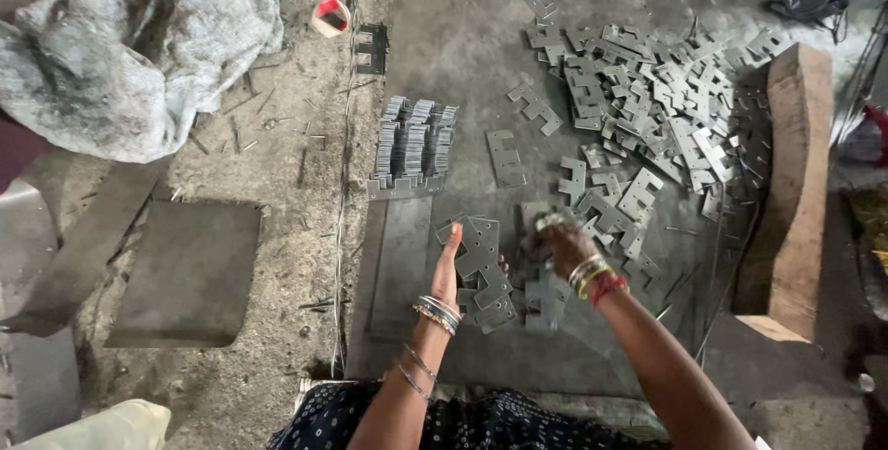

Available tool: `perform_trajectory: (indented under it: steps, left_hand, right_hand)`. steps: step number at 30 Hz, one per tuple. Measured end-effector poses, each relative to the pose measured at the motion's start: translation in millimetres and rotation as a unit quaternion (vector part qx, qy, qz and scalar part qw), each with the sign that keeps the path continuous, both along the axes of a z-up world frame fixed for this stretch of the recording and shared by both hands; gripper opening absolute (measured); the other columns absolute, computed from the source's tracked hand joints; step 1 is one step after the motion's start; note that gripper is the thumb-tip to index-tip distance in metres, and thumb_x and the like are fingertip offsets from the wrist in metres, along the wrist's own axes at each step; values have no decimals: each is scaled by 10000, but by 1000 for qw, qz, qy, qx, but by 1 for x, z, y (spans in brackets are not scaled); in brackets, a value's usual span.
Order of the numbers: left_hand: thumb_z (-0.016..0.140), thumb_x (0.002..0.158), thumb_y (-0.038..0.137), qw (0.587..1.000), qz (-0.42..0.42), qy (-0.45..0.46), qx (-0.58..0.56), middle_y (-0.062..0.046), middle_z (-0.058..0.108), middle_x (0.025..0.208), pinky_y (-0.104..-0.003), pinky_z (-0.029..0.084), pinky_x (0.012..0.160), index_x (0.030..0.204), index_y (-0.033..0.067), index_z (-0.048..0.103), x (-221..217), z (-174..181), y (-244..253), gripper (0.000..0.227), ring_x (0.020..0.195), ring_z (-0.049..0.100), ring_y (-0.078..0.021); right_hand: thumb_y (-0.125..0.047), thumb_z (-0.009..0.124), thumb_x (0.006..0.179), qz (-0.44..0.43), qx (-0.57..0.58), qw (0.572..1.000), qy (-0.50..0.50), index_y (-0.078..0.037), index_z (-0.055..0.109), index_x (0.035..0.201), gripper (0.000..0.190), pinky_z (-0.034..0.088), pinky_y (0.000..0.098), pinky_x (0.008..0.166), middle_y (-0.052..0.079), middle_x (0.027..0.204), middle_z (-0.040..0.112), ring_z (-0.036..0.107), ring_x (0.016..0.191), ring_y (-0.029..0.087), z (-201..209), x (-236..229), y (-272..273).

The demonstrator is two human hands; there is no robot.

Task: The person sits on the floor and wipes small metal brackets with a white cloth. They pick up brackets from a pile, wipe them, and place them into neat stacks. The person occasionally uses a metal rod to move the pile of brackets.

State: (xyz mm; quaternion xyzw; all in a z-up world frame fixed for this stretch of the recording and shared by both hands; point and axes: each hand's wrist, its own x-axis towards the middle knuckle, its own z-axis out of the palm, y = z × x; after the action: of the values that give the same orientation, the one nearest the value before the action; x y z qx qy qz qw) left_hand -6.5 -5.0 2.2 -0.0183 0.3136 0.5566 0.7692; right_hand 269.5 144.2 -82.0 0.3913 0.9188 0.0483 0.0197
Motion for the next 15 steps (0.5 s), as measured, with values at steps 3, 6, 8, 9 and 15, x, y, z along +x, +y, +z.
perform_trajectory:
  steps: [3,6,8,9,15]
  left_hand:
    - [714,786,665,1000,-3,-20,-19,-176,761,914,-429,654,721,1157,-2,666,3,-5,0,765,753,773,-284]
    - [788,772,596,998,10,44,46,-136,744,945,-424,628,740,1173,87,660,8,-27,0,660,809,740,-263]
    - [805,769,563,995,35,83,39,-37,718,1163,-369,586,885,1265,104,659,12,-47,3,692,1030,700,-178]
    - [813,767,547,993,47,103,36,13,707,1271,-342,566,957,1311,112,659,14,-58,3,713,1141,681,-135]
    - [642,990,586,972,34,192,132,21,490,1589,-258,310,1175,1519,93,505,22,-106,21,736,1437,447,-48]
  right_hand:
    - [-151,529,902,-86,-134,984,-76,-128,588,1327,429,522,416,819,129,1207,689,665,1031,302,33,-17,-25]
    - [-184,493,1029,-237,-166,955,-69,-156,614,1324,320,588,371,655,103,1110,747,739,864,252,74,-30,-30]
    - [-141,568,957,-219,-177,956,86,-111,652,1265,321,577,347,588,118,1003,772,735,757,240,100,-28,-33]
    - [-113,597,900,-182,-214,938,202,-99,646,1268,371,586,340,555,115,959,773,730,702,229,111,-24,-36]
    - [-165,659,890,-321,-341,864,183,-86,600,1102,234,606,332,526,94,843,741,750,661,199,97,-32,-122]
